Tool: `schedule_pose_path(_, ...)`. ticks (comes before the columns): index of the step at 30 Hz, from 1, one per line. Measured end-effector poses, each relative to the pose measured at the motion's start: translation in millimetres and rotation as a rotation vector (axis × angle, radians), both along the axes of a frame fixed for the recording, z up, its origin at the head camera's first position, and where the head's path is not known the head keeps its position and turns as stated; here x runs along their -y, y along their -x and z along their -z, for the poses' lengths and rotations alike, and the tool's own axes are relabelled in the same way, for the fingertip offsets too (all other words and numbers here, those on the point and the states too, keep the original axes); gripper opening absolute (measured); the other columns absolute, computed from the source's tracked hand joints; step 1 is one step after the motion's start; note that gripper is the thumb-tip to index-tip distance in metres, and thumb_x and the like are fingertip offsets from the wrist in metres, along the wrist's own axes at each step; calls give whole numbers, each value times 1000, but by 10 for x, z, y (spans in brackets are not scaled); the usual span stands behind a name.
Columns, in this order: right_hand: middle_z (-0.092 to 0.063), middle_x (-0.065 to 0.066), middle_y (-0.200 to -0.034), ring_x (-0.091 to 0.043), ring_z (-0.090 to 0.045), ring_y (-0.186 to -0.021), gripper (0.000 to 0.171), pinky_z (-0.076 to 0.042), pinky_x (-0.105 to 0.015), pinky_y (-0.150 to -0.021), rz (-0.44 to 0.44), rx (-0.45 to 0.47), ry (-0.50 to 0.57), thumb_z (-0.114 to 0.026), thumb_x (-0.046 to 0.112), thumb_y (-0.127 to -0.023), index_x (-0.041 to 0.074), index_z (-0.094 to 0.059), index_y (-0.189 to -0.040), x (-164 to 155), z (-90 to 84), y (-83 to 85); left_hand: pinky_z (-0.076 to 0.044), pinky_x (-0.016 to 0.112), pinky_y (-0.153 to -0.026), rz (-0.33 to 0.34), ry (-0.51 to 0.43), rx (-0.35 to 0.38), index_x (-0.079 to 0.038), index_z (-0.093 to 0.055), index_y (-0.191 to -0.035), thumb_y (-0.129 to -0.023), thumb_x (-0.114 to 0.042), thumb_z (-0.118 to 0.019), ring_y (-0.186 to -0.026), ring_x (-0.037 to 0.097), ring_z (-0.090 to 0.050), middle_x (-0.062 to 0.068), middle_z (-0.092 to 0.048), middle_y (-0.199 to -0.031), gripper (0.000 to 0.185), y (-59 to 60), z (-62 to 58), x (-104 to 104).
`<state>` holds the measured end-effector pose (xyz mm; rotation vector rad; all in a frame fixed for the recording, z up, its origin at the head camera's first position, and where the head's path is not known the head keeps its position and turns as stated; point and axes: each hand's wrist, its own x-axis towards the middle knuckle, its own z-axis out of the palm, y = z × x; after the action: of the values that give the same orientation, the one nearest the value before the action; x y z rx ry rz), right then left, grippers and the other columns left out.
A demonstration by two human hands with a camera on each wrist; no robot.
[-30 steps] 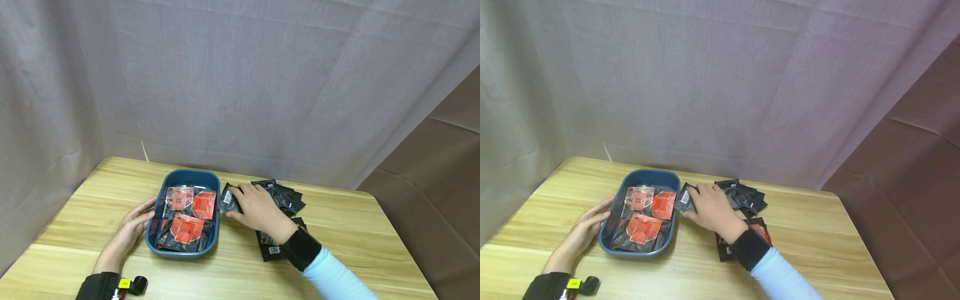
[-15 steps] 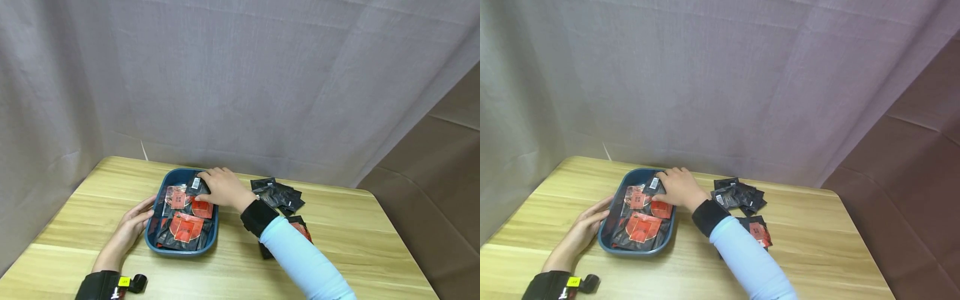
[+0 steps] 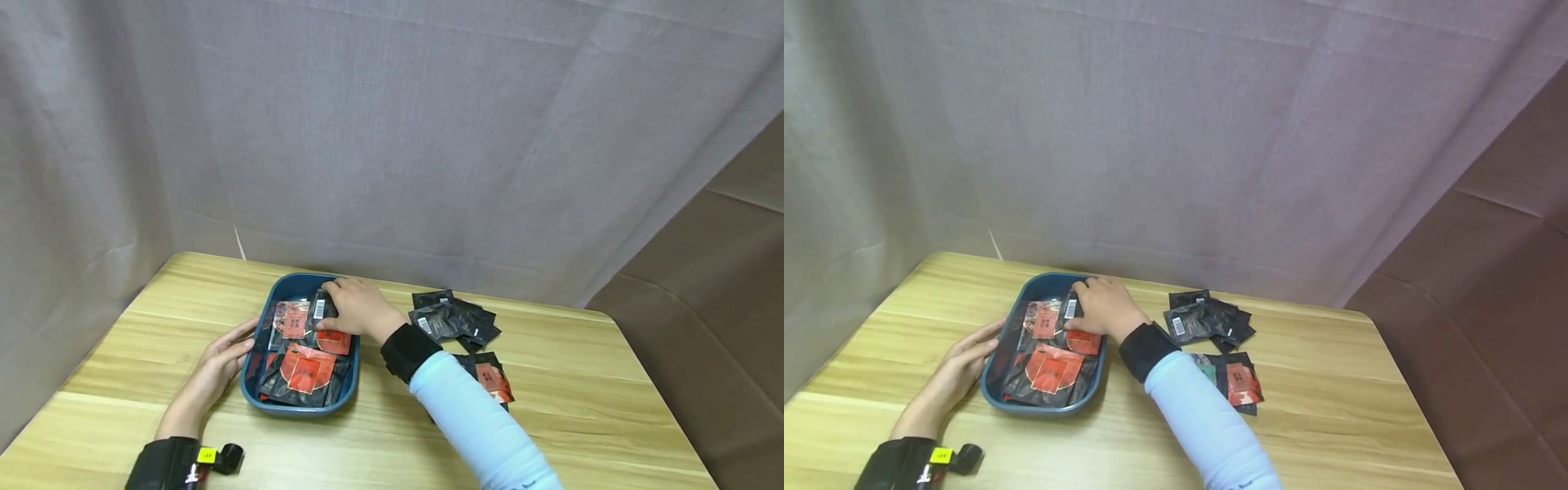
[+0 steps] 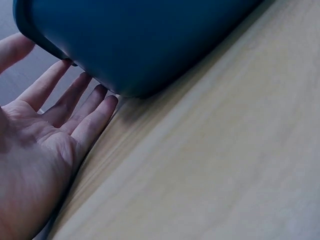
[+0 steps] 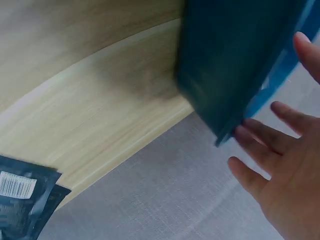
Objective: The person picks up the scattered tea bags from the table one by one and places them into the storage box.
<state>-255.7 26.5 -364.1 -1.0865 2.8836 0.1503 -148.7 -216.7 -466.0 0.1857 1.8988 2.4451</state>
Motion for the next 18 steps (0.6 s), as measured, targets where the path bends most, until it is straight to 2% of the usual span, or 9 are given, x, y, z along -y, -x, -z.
schedule_pose_path(5,-46,-8,-149,-25,-41,-138,76,-32,-41,-114,15,23,36,-63,58,-91,14,-44,-150,-42,-26,-21,-49,22,-92,-8,78,12,12,-26,-150,-101,-10,-51,-116,6,-54,19,-42,-143,60,-5,4,-10)
schedule_pose_path(8,-47,-8,-148,-25,-43,-136,73,-34,-41,-113,6,17,62,-64,55,-92,14,-44,-149,-83,-47,-14,-48,22,-93,-9,90,26,11,-25,-151,-100,-10,-52,-117,5,-53,29,-32,-148,61,-1,4,-6)
schedule_pose_path(11,-48,-6,-147,-24,-44,-135,69,-34,-40,-112,-18,3,99,-63,52,-93,15,-45,-149,-140,-56,15,-48,22,-93,-13,86,26,11,-26,-151,-101,-10,-51,-117,6,-53,25,-36,-146,60,4,9,4)
schedule_pose_path(15,-47,-6,-147,-24,-42,-136,65,-32,-42,-114,-53,0,165,-63,48,-95,16,-45,-149,-256,-44,56,-48,22,-94,-9,81,14,10,-27,-151,-101,-9,-51,-118,6,-54,11,-46,-140,58,3,30,21)
schedule_pose_path(18,-46,-6,-148,-25,-41,-137,65,-30,-44,-114,-59,1,212,-65,45,-95,15,-45,-149,-388,-33,80,-48,22,-94,-5,78,13,10,-27,-151,-101,-10,-51,-118,6,-54,8,-46,-139,58,4,38,28)
